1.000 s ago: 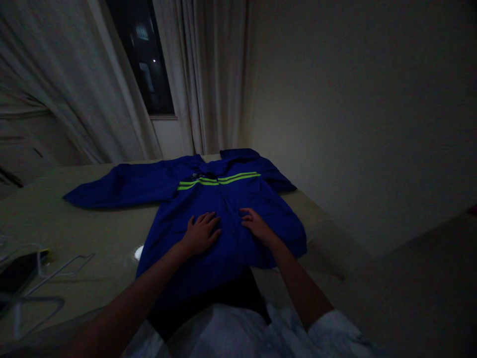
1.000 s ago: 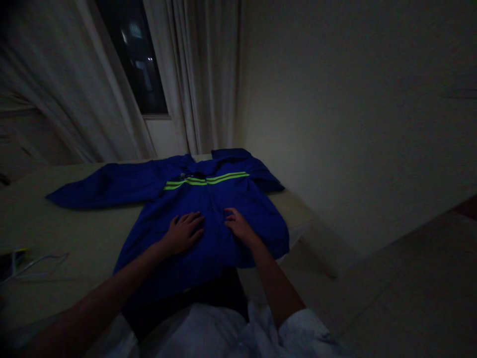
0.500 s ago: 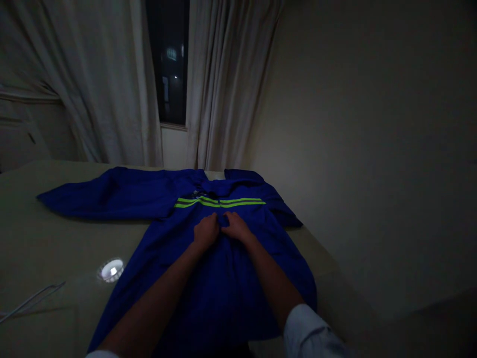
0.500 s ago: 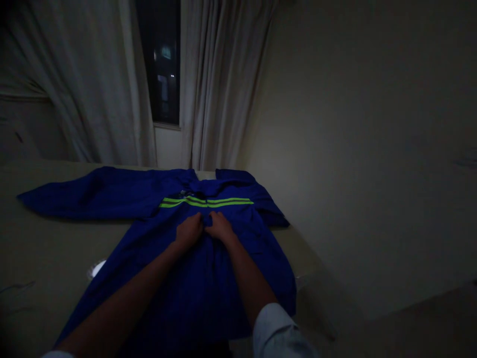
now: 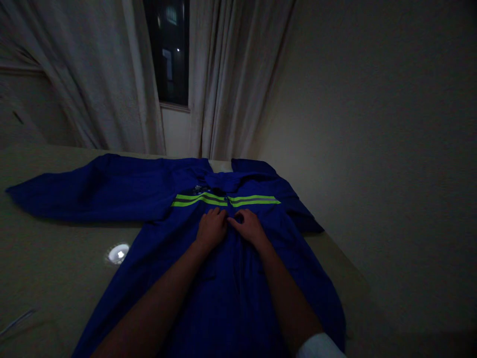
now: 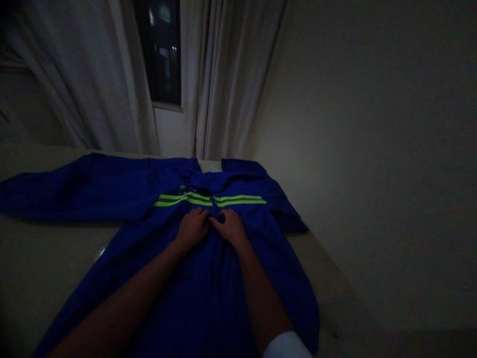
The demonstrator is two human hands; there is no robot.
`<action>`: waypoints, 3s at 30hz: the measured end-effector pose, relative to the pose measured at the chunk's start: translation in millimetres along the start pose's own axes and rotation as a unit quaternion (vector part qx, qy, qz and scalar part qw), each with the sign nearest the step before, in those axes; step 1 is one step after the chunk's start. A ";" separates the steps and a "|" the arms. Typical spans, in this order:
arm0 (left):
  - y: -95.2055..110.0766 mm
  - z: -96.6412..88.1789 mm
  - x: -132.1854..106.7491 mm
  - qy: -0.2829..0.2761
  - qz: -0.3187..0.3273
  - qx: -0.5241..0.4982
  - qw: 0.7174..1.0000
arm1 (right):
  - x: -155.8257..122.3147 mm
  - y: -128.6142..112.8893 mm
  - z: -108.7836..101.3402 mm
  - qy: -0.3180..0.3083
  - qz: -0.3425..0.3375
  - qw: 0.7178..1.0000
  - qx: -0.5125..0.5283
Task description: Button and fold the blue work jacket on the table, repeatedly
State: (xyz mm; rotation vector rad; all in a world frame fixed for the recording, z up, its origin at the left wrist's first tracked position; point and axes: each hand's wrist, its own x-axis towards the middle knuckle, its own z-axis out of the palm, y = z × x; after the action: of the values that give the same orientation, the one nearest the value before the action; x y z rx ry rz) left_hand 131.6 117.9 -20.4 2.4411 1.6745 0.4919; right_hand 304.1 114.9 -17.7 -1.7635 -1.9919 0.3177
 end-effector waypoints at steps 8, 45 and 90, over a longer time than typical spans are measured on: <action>-16.7 -6.6 8.7 -0.069 -0.001 -0.081 0.994 | 4.6 13.7 -2.9 0.006 0.057 0.994 0.093; -19.8 10.2 9.6 0.052 0.120 -0.183 0.974 | 2.6 18.6 11.0 0.040 -0.044 0.978 0.200; -28.9 14.3 15.2 0.050 0.079 -0.344 0.934 | 1.1 7.0 12.1 0.061 -0.011 0.970 0.233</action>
State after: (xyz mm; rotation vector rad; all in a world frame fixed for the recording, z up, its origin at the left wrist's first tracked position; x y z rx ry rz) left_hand 116.0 143.6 -39.6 2.0387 1.0678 1.0355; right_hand 304.4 118.6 -31.2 -1.4239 -1.6774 0.5993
